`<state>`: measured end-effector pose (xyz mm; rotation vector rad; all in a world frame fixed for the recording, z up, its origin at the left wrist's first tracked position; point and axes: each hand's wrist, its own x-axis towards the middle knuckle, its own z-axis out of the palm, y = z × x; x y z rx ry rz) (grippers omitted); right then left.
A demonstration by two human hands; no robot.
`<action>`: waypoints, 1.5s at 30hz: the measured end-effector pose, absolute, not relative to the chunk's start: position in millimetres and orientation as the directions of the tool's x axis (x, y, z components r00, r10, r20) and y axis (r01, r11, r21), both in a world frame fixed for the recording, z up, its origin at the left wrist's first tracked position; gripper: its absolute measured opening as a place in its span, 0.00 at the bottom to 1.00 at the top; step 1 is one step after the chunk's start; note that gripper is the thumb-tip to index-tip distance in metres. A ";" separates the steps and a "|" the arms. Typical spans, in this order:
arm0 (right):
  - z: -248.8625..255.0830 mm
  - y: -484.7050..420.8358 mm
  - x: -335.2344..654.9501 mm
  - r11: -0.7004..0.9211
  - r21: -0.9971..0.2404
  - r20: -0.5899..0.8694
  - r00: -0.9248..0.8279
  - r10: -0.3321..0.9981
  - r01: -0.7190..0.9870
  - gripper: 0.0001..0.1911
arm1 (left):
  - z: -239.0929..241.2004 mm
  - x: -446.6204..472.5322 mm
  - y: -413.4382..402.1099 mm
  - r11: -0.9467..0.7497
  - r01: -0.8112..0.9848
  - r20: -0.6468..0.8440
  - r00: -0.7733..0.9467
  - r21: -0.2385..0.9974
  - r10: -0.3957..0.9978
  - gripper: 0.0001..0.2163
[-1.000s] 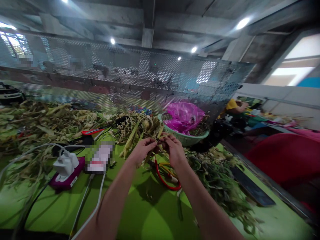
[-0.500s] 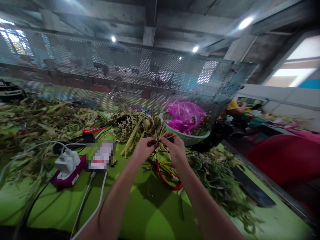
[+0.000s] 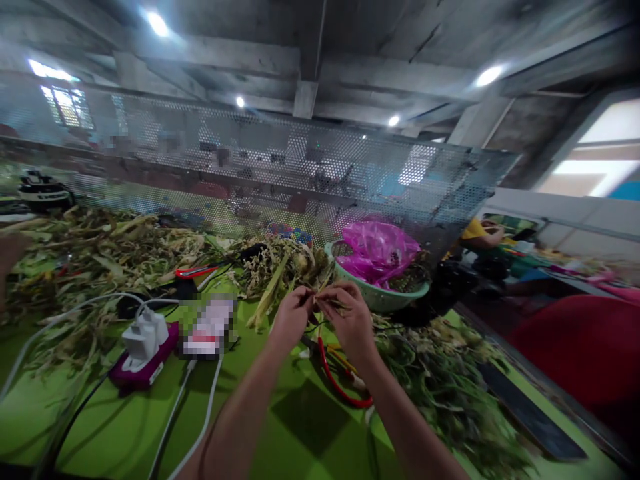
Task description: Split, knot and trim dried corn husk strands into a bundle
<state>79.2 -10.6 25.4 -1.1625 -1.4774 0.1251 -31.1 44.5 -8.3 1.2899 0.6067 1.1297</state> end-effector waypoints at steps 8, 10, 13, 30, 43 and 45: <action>19.6 -4.3 86.8 0.365 -0.925 0.375 0.402 0.835 0.105 0.08 | 8.6 -32.2 35.4 0.063 -0.398 0.128 0.435 0.915 0.891 0.11; 18.3 -2.7 88.1 0.351 -0.936 0.313 0.425 0.850 -0.012 0.10 | 8.2 -31.7 35.6 0.055 -0.395 0.139 0.445 0.917 0.885 0.11; 18.7 -1.5 89.0 0.364 -0.925 0.282 0.451 0.847 -0.106 0.13 | 2.0 -29.5 39.5 -0.026 -0.383 0.205 0.436 0.924 0.876 0.10; 16.2 1.6 89.8 0.236 -0.913 0.082 0.418 0.905 -0.332 0.10 | 9.0 -30.7 34.0 0.102 -0.446 0.122 0.447 0.889 0.886 0.15; 17.0 -1.7 91.1 0.306 -0.952 0.284 0.370 0.885 0.000 0.13 | 5.9 -32.5 37.2 0.146 -0.398 0.038 0.420 0.906 0.907 0.14; 17.2 -1.6 92.4 0.330 -0.943 0.314 0.411 0.856 0.034 0.12 | 6.4 -33.2 36.7 0.110 -0.374 0.069 0.434 0.921 0.898 0.14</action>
